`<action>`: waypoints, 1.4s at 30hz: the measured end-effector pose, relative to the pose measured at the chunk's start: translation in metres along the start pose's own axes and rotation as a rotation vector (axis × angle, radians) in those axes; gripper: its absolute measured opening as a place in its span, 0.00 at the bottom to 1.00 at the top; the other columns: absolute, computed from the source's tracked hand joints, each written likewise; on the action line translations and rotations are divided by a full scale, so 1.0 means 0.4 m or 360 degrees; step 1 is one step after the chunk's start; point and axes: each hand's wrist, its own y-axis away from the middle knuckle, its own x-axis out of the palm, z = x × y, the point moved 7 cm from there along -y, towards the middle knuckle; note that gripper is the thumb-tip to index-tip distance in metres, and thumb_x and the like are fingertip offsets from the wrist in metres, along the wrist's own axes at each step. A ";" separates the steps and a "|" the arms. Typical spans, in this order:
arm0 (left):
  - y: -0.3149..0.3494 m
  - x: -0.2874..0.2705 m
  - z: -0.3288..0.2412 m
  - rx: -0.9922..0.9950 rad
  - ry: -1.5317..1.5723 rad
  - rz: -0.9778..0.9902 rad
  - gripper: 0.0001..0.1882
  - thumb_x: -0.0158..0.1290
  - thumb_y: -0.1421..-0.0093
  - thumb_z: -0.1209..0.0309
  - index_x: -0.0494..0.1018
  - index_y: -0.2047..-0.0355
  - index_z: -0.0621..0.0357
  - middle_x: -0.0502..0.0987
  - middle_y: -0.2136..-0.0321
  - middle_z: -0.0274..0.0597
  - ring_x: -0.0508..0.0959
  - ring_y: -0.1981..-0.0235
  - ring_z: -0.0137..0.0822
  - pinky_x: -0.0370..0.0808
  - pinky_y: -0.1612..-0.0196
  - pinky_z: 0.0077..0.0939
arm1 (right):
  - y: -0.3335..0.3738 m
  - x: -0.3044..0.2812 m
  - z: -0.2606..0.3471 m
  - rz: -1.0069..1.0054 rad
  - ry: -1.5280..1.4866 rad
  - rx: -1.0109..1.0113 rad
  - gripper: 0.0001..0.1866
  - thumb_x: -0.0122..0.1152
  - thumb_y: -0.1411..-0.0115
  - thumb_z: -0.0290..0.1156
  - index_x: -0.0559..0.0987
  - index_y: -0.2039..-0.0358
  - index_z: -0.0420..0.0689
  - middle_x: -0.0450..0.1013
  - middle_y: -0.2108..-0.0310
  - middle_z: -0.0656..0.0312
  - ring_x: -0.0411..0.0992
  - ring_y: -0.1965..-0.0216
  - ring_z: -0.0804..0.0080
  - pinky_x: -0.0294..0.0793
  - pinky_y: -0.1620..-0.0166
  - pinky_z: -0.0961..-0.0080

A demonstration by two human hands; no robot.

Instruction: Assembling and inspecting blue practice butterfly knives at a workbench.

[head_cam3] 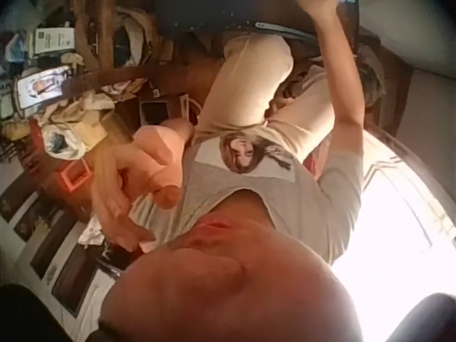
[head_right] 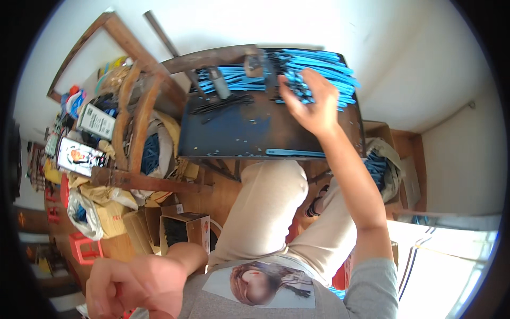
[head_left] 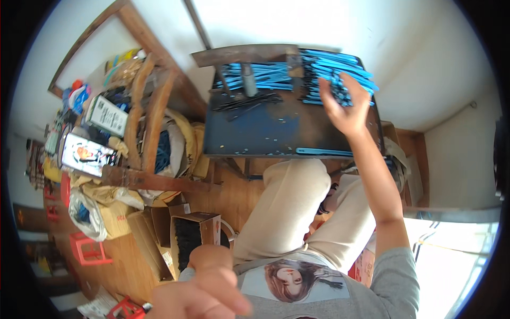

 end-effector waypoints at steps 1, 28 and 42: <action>0.052 -0.023 -0.045 0.0173 -0.0172 0.0174 0.30 0.56 0.50 0.87 0.76 0.55 0.31 0.64 0.45 0.29 0.62 0.44 0.25 0.68 0.52 0.53 | -0.003 -0.004 0.010 -0.0107 0.0090 -0.0152 0.10 0.68 0.51 0.21 0.73 0.75 0.36 0.68 0.84 0.58 0.62 0.83 0.76 0.65 0.78 0.79; 0.044 -0.332 0.510 -0.0576 -0.2674 0.0994 0.08 0.58 0.47 0.72 0.79 0.65 0.54 0.78 0.67 0.36 0.77 0.66 0.41 0.75 0.64 0.31 | 0.004 -0.033 0.026 0.0763 -0.0273 -0.0107 0.14 0.73 0.53 0.33 0.81 0.68 0.39 0.78 0.73 0.55 0.76 0.72 0.58 0.74 0.70 0.73; 0.067 -0.345 0.513 -0.0560 -0.2834 0.1138 0.10 0.54 0.46 0.76 0.79 0.63 0.54 0.76 0.66 0.34 0.77 0.65 0.39 0.75 0.64 0.32 | 0.126 -0.076 -0.042 0.1953 0.0352 0.0362 0.10 0.67 0.52 0.33 0.82 0.69 0.43 0.75 0.76 0.52 0.73 0.69 0.53 0.70 0.63 0.59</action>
